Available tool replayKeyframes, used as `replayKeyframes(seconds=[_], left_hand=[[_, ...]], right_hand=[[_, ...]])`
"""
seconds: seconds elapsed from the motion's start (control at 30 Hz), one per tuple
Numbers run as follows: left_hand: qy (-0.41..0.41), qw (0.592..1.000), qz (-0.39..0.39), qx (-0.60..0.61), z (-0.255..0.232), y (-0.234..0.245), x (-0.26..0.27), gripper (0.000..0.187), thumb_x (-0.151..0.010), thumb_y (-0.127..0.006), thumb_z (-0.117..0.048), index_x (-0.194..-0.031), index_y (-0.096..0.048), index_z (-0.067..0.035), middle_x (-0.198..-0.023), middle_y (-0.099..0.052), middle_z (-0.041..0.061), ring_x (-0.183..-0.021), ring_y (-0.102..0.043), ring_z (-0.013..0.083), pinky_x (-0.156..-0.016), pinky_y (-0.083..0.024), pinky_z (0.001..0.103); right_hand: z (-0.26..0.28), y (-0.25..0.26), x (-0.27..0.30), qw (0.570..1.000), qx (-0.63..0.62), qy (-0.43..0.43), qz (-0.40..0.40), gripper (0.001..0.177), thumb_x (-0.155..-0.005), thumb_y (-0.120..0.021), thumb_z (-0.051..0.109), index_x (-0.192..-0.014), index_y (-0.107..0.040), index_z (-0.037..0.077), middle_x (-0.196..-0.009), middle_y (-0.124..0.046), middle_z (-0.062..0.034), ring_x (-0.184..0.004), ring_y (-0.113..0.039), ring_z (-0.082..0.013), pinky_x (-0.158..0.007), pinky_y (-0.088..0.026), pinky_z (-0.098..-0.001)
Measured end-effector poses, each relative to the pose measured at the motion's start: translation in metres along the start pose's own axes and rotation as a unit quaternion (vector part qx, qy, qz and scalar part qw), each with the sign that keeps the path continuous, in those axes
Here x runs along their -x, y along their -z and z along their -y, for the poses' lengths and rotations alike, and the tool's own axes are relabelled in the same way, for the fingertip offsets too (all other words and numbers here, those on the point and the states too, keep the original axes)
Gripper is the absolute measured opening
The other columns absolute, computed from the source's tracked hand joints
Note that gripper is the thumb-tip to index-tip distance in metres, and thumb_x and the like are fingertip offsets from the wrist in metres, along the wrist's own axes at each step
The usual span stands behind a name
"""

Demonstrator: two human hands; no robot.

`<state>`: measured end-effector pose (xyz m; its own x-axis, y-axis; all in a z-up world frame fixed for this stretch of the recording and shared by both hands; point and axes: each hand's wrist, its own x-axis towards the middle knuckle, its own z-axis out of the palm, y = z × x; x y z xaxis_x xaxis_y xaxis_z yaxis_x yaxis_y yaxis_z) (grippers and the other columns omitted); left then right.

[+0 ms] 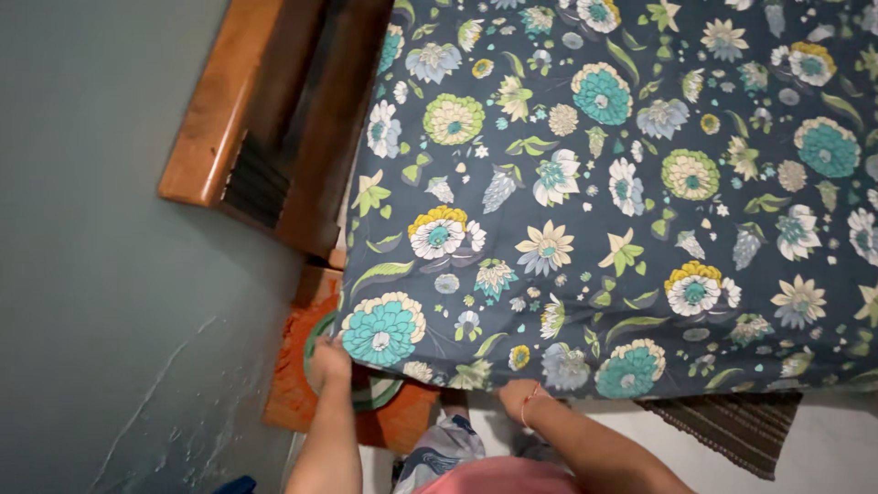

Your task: The person spreads a floral-patterned fitted sheet over a mattress, tucking the edges under and smoothing the surface. The person moves around the bed to adjust the sheet on all sides.

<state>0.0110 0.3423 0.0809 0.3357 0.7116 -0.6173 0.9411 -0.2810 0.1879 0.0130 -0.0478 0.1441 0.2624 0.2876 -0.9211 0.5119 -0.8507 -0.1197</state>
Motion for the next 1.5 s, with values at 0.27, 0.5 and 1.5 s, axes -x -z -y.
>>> replayKeyframes(seconds=[0.27,0.5,1.5], left_hand=[[-0.013,0.999,0.008,0.038,0.033,-0.023,-0.018,0.032,-0.097,-0.061,-0.035,-0.118,-0.075,-0.015,-0.12,-0.073,0.019,-0.111,-0.069,0.0416,-0.093,-0.055,0.053],[0.02,0.998,-0.005,-0.058,0.087,-0.013,-0.032,0.035,-0.101,-0.056,-0.035,-0.113,-0.08,-0.012,-0.121,-0.076,0.02,-0.112,-0.072,0.0402,-0.097,-0.057,0.051],[-0.23,0.957,0.014,0.174,-0.054,-0.036,0.027,0.058,-0.086,-0.073,-0.035,-0.138,-0.057,-0.015,-0.138,-0.051,0.025,-0.125,-0.055,0.0429,-0.107,-0.045,0.046]], right_hand=[[0.027,0.033,0.016,0.998,-0.048,0.019,-0.025,0.051,-0.091,-0.056,0.012,-0.141,-0.059,0.021,-0.121,-0.069,-0.0204,-0.114,-0.067,-0.0387,-0.097,-0.053,-0.0504],[0.002,0.032,0.025,0.988,-0.127,-0.022,-0.088,0.051,-0.091,-0.049,0.01,-0.138,-0.062,0.027,-0.126,-0.068,-0.0168,-0.115,-0.066,-0.038,-0.098,-0.052,-0.049],[-0.047,0.118,0.07,0.92,-0.259,-0.048,-0.29,0.04,-0.093,-0.059,0.023,-0.133,-0.066,0.024,-0.129,-0.071,-0.0092,-0.119,-0.066,-0.0333,-0.102,-0.051,-0.0438]])
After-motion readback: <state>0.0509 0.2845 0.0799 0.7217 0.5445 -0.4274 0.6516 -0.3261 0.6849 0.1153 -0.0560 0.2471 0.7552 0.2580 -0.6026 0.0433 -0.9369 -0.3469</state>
